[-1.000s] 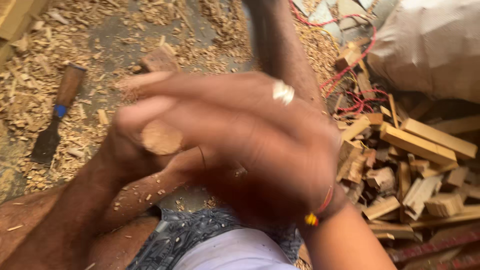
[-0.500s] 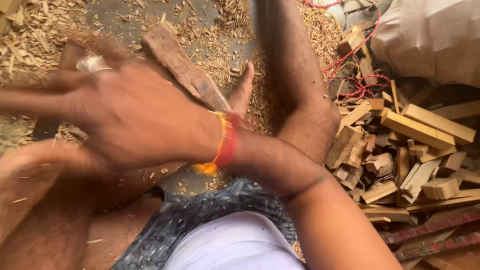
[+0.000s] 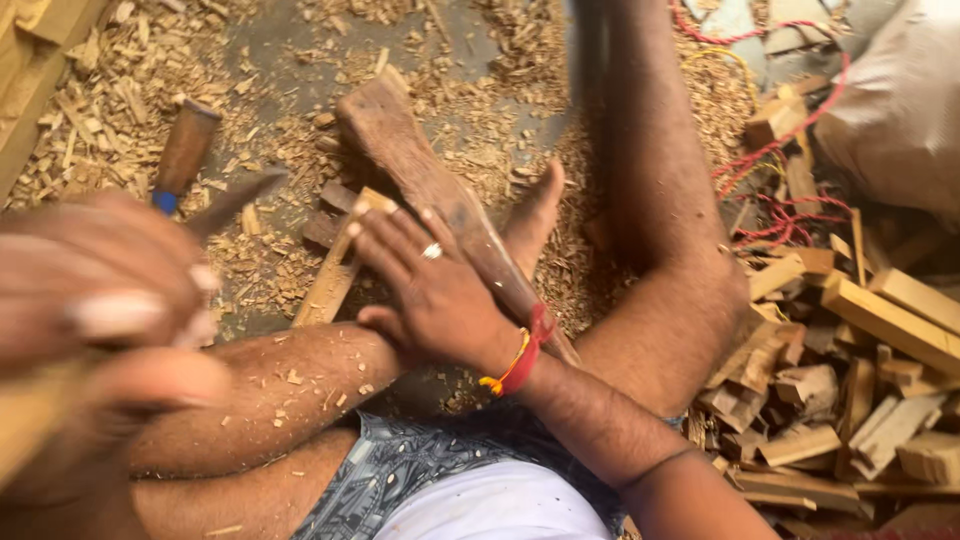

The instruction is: The person sits on the floor and carves a wooden object by striking a chisel with a mallet to remove shavings, using their hands and feet to stabilize the wood.

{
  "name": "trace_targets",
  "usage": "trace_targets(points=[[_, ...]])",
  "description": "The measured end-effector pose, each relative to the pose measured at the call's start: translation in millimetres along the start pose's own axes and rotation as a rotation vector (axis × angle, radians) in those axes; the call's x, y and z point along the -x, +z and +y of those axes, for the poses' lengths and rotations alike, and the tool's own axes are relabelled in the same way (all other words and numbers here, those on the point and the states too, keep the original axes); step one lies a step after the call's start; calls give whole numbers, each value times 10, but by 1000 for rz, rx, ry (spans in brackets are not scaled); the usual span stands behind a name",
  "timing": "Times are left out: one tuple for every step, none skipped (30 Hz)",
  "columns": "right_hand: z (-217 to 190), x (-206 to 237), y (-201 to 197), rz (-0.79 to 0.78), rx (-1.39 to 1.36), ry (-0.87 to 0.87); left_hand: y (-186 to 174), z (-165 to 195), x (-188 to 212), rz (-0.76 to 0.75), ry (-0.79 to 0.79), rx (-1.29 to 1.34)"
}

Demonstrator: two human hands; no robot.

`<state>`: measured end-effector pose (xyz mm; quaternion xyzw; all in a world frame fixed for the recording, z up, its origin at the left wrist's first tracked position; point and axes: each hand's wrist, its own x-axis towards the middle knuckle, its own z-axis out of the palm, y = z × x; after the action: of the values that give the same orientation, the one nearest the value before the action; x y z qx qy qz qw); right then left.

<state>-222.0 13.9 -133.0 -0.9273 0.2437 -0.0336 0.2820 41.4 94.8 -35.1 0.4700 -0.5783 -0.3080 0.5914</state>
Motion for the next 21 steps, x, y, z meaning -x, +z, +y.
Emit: trace_targets(points=[[-19,-17,81,-42,8,-37,-119,-38,37,-13,-58,-48],[-26,-30,132,-86,15,-74,-222,-81,99,-26,-119,-94],[-12,-31,159,-121,-19,-139,-296,-119,180,-37,-183,-137],[16,-24,159,-152,-50,-207,-329,-178,269,-33,-213,-175],[54,-18,141,-176,-76,-278,-355,-227,351,-31,-243,-213],[93,-6,108,-232,-160,-287,-367,-260,423,-27,-253,-240],[128,4,66,-289,-245,-293,-375,-285,469,-21,-261,-260],[150,11,24,-344,-328,-294,-369,-309,483,-22,-242,-271],[162,12,-15,-311,-277,-248,-360,-318,468,-25,-220,-273],[155,8,-42,-278,-226,-203,-328,-330,421,-22,-190,-282],[136,-1,-59,-245,-177,-159,-319,-316,347,-23,-164,-284],[101,-13,-62,-242,-172,-227,-278,-298,266,-27,-134,-292],[60,-28,-54,-236,-165,-293,-246,-272,171,-24,-105,-297],[20,-42,-42,-228,-151,-362,-225,-236,81,-22,-75,-306],[-15,-54,-31,-217,-113,-375,-198,-187,13,-19,-33,-313],[-39,-61,-27,-208,-77,-386,-194,-136,-43,-14,7,-313],[-52,-58,-34,-201,-43,-395,-177,-94,-75,-11,61,-327],[-52,-51,-57,-145,-61,-268,-185,-65,-104,-6,103,-334],[-39,-34,-97,-90,-78,-147,-181,-44,-108,6,151,-349],[-27,-11,-150,-39,-99,-27,-185,-44,-113,19,178,-347],[-11,23,-219,25,-66,-23,-176,-57,-114,27,188,-341]])
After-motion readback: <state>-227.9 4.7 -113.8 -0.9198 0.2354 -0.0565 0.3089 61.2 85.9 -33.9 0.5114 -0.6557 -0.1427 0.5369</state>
